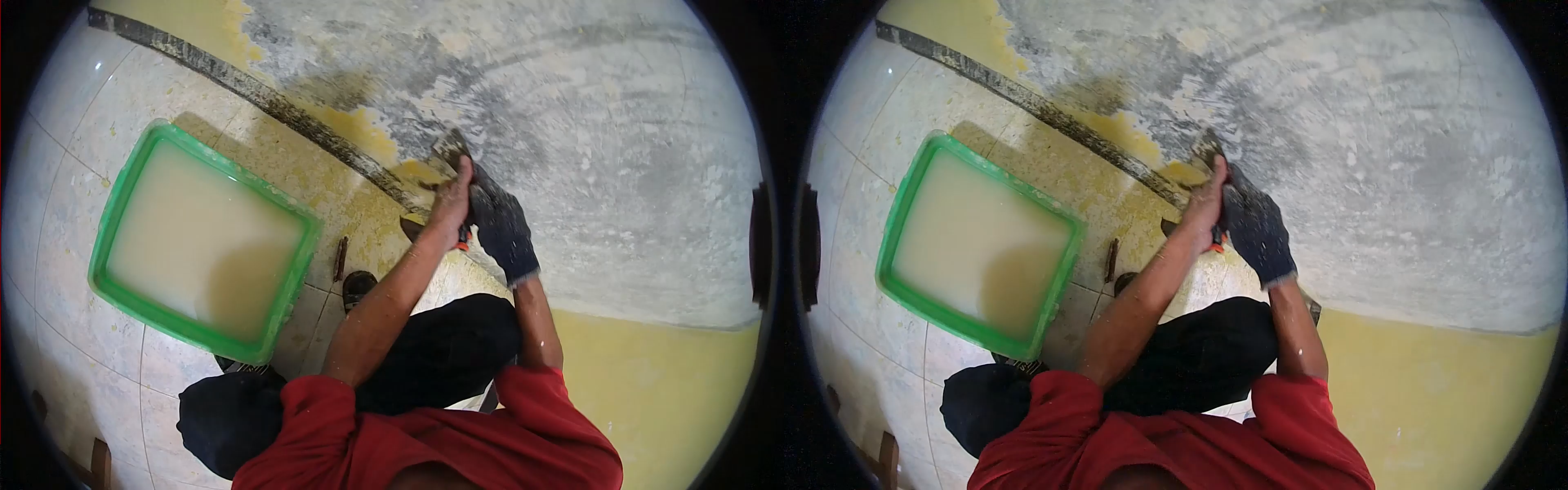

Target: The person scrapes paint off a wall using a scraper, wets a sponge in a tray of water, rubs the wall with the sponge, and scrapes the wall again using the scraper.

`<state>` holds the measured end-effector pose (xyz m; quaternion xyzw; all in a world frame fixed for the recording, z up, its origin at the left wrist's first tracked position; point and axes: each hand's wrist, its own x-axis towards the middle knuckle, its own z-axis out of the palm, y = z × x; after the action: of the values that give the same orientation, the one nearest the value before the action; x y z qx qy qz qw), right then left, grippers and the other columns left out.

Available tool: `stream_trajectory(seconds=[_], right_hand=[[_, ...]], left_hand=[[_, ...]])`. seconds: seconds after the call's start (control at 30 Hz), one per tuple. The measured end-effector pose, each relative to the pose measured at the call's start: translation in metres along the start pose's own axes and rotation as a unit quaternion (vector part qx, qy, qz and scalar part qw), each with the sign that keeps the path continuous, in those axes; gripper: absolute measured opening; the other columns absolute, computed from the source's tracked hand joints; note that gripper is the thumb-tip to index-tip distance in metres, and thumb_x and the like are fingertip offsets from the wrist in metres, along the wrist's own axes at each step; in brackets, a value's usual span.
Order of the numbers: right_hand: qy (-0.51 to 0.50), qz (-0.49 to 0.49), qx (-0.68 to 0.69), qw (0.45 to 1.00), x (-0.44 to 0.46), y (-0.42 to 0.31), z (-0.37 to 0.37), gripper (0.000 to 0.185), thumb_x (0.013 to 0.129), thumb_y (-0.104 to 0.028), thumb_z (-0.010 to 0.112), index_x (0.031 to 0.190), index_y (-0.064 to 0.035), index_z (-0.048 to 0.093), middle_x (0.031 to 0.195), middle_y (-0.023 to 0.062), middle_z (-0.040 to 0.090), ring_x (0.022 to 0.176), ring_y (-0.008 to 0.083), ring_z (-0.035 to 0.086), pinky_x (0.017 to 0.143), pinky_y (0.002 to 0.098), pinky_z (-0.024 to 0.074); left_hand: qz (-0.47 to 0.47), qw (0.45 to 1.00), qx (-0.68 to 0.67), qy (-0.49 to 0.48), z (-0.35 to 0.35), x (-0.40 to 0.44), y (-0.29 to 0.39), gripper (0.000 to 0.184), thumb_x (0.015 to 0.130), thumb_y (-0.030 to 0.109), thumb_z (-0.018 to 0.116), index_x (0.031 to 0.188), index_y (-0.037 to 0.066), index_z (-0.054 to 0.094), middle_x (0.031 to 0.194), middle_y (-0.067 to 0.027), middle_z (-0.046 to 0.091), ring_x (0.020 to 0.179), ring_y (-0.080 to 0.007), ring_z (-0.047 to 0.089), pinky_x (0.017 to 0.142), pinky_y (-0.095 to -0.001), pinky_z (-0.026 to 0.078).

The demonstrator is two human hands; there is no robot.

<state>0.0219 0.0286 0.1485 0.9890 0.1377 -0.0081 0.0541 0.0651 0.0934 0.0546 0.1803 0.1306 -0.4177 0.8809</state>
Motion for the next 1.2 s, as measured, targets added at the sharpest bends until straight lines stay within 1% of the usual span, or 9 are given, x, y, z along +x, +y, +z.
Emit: stream_trajectory(seconds=[0.07, 0.2, 0.37, 0.4, 0.43, 0.83, 1.03, 1.17, 1.2], right_hand=[[-0.028, 0.211, 0.205, 0.955, 0.008, -0.025, -0.017, 0.033, 0.087, -0.009, 0.047, 0.117, 0.0017, 0.055, 0.116, 0.0239, 0.058, 0.099, 0.0404, 0.057, 0.081, 0.0422, 0.048], [-0.018, 0.001, -0.017, 1.0, 0.007, 0.001, 0.008, 0.032, 0.086, -0.014, 0.052, 0.114, -0.001, 0.058, 0.114, 0.0214, 0.059, 0.096, 0.0381, 0.058, 0.081, 0.0439, 0.0462], [-0.001, -0.032, -0.031, 0.999, 0.002, -0.006, -0.005, 0.032, 0.086, -0.014, 0.052, 0.115, -0.0004, 0.057, 0.115, 0.0213, 0.06, 0.098, 0.0381, 0.058, 0.082, 0.0424, 0.0462], [-0.018, 0.087, 0.069, 0.994, 0.002, -0.012, -0.012, 0.033, 0.089, -0.015, 0.05, 0.118, -0.0003, 0.056, 0.114, 0.0217, 0.06, 0.098, 0.0379, 0.059, 0.082, 0.0413, 0.0466], [-0.038, 0.206, 0.168, 0.963, 0.002, -0.015, -0.015, 0.034, 0.092, -0.016, 0.048, 0.121, -0.0002, 0.055, 0.113, 0.0221, 0.061, 0.098, 0.0377, 0.059, 0.082, 0.0403, 0.0471], [-0.005, -0.015, -0.021, 1.0, 0.018, -0.016, 0.001, 0.037, 0.084, -0.01, 0.052, 0.118, 0.0033, 0.053, 0.101, 0.0231, 0.061, 0.087, 0.0378, 0.059, 0.075, 0.0452, 0.0463], [-0.028, 0.327, 0.166, 0.93, 0.004, -0.03, -0.014, 0.035, 0.098, -0.022, 0.044, 0.127, -0.0039, 0.052, 0.084, 0.0217, 0.064, 0.066, 0.0274, 0.063, 0.058, 0.0381, 0.0458], [-0.03, 0.164, 0.082, 0.983, 0.022, -0.013, 0.003, 0.034, 0.097, -0.021, 0.044, 0.123, -0.0016, 0.054, 0.082, 0.0238, 0.063, 0.067, 0.0342, 0.061, 0.061, 0.041, 0.0463], [-0.046, 0.163, 0.094, 0.981, 0.029, -0.016, 0.004, 0.034, 0.087, -0.012, 0.048, 0.119, 0.0003, 0.054, 0.096, 0.0238, 0.061, 0.076, 0.0375, 0.06, 0.066, 0.0426, 0.0474]], left_hand=[[0.029, 0.998, 0.06, 0.016, 0.002, 0.01, -0.019, 0.084, 0.082, 0.074, 0.045, 0.111, -0.004, 0.059, 0.102, -0.0126, 0.063, 0.092, -0.019, 0.058, 0.087, -0.0331, 0.045], [-0.041, 0.997, -0.062, -0.038, -0.002, -0.002, 0.01, 0.075, 0.082, 0.07, 0.049, 0.113, 0.002, 0.058, 0.094, -0.0084, 0.064, 0.08, -0.0185, 0.064, 0.069, -0.0334, 0.052], [0.021, 0.999, 0.049, -0.007, -0.001, 0.001, 0.005, 0.077, 0.084, 0.071, 0.045, 0.108, 0.0, 0.06, 0.095, -0.0105, 0.063, 0.083, -0.0173, 0.062, 0.069, -0.0311, 0.051], [0.039, 0.999, 0.018, 0.003, 0.008, -0.004, 0.002, 0.071, 0.083, 0.07, 0.048, 0.084, 0.0, 0.06, 0.081, -0.0084, 0.06, 0.07, -0.0165, 0.053, 0.067, -0.032, 0.046], [0.057, 0.996, 0.063, 0.025, 0.013, -0.015, 0.004, 0.076, 0.082, 0.072, 0.047, 0.089, -0.002, 0.062, 0.087, -0.0099, 0.061, 0.076, -0.0172, 0.054, 0.072, -0.0315, 0.046], [0.039, 0.999, -0.013, 0.007, -0.002, -0.004, 0.017, 0.071, 0.084, 0.068, 0.048, 0.085, -0.002, 0.058, 0.084, -0.0092, 0.06, 0.072, -0.0176, 0.056, 0.071, -0.0339, 0.046], [0.019, 0.995, 0.076, -0.054, 0.008, 0.001, -0.011, 0.071, 0.086, 0.067, 0.049, 0.104, 0.0, 0.063, 0.092, -0.0072, 0.062, 0.084, -0.0153, 0.055, 0.077, -0.0305, 0.044], [0.069, 0.998, 0.006, 0.007, 0.004, 0.002, 0.012, 0.068, 0.084, 0.07, 0.045, 0.083, 0.003, 0.058, 0.056, -0.0025, 0.05, 0.037, -0.0153, 0.048, 0.027, -0.0303, 0.033], [0.035, 0.999, 0.025, 0.01, -0.003, -0.002, 0.023, 0.068, 0.084, 0.069, 0.046, 0.082, 0.003, 0.059, 0.058, -0.0034, 0.051, 0.043, -0.0161, 0.051, 0.034, -0.0313, 0.037]])
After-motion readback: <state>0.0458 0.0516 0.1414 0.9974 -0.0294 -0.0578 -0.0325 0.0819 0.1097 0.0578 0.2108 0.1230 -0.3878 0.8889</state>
